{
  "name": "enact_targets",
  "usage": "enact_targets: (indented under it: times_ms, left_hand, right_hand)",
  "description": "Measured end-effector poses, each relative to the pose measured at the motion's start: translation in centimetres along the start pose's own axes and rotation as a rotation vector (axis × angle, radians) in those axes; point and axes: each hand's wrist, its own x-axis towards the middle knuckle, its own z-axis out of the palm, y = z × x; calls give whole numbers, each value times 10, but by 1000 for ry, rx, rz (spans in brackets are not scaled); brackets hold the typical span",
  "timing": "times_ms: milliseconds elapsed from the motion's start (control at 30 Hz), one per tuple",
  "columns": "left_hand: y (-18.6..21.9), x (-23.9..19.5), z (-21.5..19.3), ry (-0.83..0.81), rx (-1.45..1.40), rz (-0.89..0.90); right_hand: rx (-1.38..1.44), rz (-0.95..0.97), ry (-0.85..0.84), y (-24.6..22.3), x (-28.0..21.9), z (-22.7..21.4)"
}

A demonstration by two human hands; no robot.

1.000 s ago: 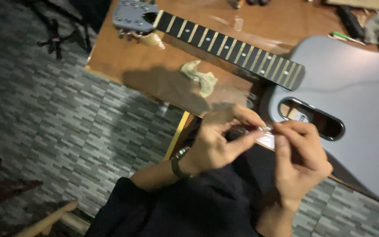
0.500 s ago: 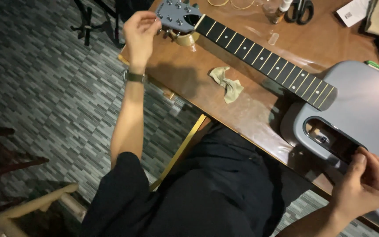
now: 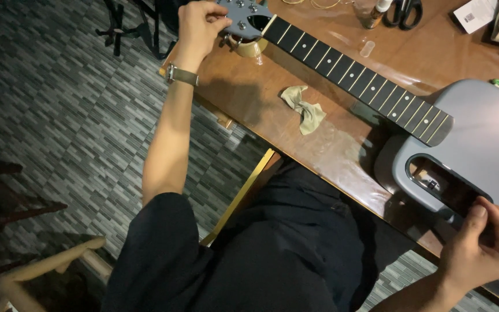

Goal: The person cleans the headstock and fretboard of a silver electric guitar using a cloth. They then wipe the body of the guitar with a sanding block or sponge.

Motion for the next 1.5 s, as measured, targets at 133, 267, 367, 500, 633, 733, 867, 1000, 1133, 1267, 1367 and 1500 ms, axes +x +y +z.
enact_targets:
  times_ms: [133, 267, 367, 500, 633, 733, 867, 1000, 1133, 1267, 1367, 1500]
  left_hand:
    - [5, -1, -4, -33, 98, 100]
    - [16, -2, -8, -46, 51, 110]
    - [18, 0, -8, -87, 32, 121]
    - [10, 1, -10, -173, 69, 151]
    - [11, -1, -15, -171, 95, 177]
    - [12, 2, -13, -152, 101, 180]
    - [18, 2, -19, -185, 163, 215]
    - [16, 4, -21, -204, 156, 244]
    - [6, 8, -17, -213, 169, 216]
    - [-2, 12, -14, -225, 75, 152]
    - [-7, 20, -16, -324, 120, 171]
    - [-11, 23, -14, -354, 140, 118]
  right_hand:
    - [22, 42, 10, 3, -2, 2]
    - [31, 34, 19, 1, -2, 3]
    - [8, 30, 9, 1, -1, 1]
    - [-43, -13, -9, 2, -1, 1]
    - [-28, 15, -1, 2, -2, 1]
    - [-8, 13, -2, 1, -2, 2]
    - [52, 25, 5, 6, -3, 3]
    - [34, 20, 9, 6, -3, 4]
    - [28, 21, 6, 6, -3, 3]
    - [40, 20, 4, 5, -2, 4]
    - [66, 23, 8, 7, -3, 4]
    - [73, 26, 6, 10, -5, 5]
